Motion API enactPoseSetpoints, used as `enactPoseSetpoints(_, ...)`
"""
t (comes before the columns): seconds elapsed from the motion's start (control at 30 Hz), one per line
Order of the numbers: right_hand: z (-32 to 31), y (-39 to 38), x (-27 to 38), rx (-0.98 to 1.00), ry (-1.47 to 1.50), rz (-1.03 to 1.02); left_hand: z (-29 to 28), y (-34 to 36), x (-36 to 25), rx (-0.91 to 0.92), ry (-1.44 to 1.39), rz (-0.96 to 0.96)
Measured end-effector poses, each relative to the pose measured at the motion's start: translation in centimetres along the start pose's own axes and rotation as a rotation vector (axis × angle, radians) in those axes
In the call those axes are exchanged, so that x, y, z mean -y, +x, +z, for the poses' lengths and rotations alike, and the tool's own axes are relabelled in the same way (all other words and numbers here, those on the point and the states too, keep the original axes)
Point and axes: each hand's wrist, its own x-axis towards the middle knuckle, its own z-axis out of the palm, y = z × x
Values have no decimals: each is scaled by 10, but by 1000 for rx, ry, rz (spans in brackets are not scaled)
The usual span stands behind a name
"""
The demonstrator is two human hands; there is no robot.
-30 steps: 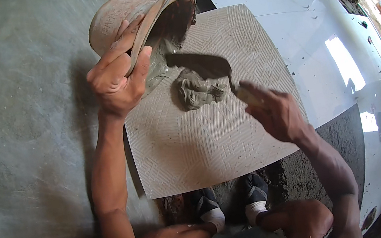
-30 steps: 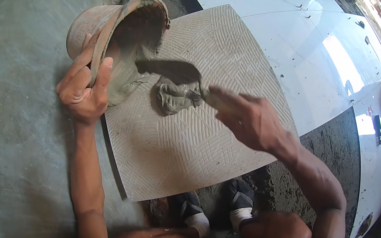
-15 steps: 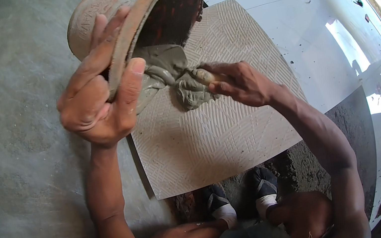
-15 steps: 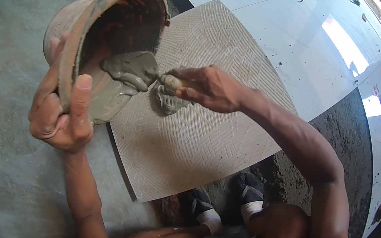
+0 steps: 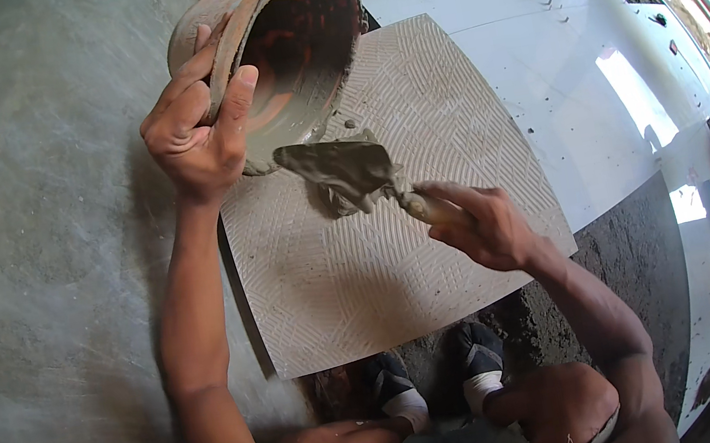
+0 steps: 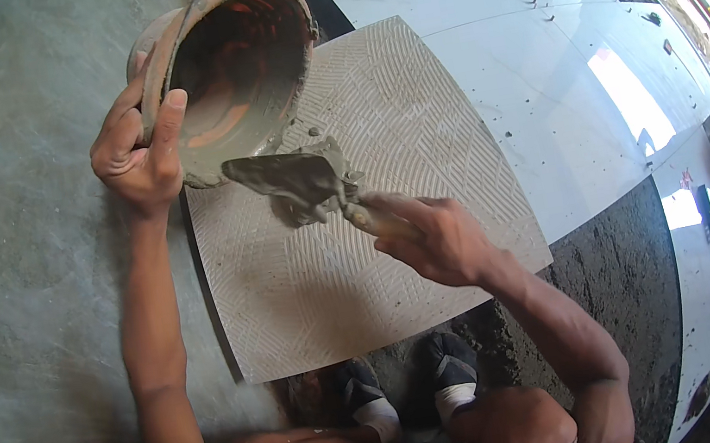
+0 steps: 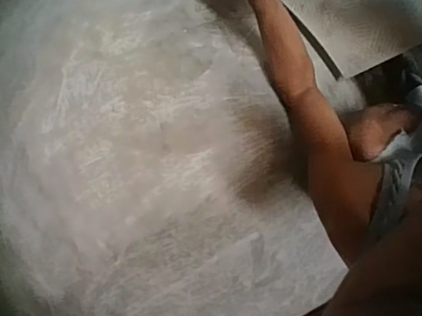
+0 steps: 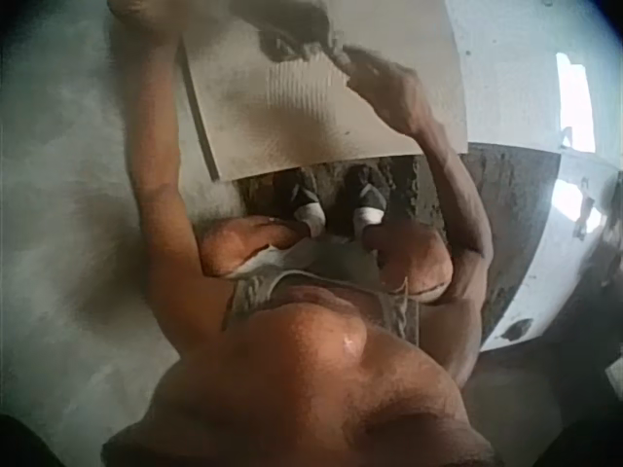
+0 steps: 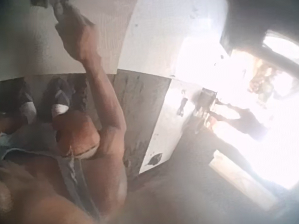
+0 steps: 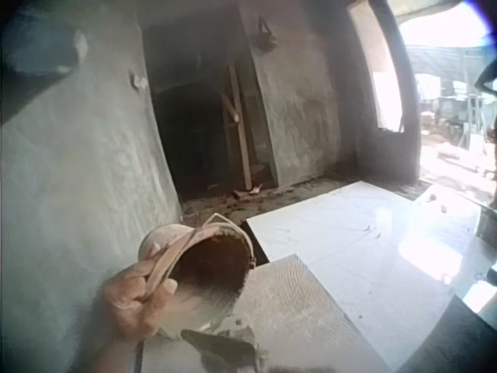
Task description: The person prepares to lay a large white floor tile by applying mortar to the back of the tile and the floor surface using a trowel, then scoops more mortar from a bucket to fill the center of the tile.
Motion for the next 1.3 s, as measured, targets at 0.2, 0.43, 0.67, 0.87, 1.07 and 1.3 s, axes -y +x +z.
enactPoseSetpoints(0.2,5,-34,-21,-248,-449,-45,4,1,-1,31,-63,-29)
enactPoseSetpoints(0.43,-58,20,-41,-369,-437,-62,-8,9,-7,43,-10,-102)
enactPoseSetpoints(0.67,-52,21,-49,-330,-195,21,-20,27,-16,-48,-165,-301)
enactPoseSetpoints(0.87,-14,-3,-25,-191,48,112,-11,42,-10,-209,-264,-316)
enactPoseSetpoints(1.07,10,-21,-17,-335,83,64,22,49,-24,-253,-178,-202)
enactPoseSetpoints(1.3,29,-34,-4,-423,-229,-215,43,35,-19,-273,-33,-226)
